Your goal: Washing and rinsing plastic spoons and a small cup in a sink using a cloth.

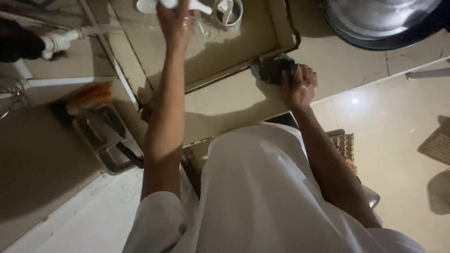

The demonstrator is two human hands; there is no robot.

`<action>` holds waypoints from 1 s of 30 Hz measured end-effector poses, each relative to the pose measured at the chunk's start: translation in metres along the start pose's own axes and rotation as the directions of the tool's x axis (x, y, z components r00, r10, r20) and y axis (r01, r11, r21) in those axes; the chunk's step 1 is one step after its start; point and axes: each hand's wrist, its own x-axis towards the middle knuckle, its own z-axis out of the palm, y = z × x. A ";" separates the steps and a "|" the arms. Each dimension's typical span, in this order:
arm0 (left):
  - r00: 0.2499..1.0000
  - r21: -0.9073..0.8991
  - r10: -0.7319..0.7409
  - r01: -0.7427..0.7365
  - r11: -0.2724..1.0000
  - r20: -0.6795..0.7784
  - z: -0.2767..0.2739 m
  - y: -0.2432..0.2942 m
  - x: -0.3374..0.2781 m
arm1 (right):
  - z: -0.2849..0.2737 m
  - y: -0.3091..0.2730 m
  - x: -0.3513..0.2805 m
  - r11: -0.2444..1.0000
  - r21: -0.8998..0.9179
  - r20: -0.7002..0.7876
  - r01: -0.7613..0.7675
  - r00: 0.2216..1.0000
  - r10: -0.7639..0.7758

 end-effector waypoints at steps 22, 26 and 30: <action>0.904 0.302 -0.038 -0.103 0.948 0.427 -0.017 -0.064 0.046 | -0.015 -0.014 0.005 1.000 0.031 -0.008 0.000 1.000 0.000; 0.753 0.405 -0.054 -0.291 0.867 0.655 0.020 0.020 0.007 | -0.017 -0.017 0.006 0.999 0.028 0.011 -0.017 1.000 0.017; 0.725 0.368 0.189 -0.535 0.760 0.663 0.035 -0.015 0.003 | -0.021 -0.019 0.007 0.999 0.016 0.080 -0.043 0.996 0.042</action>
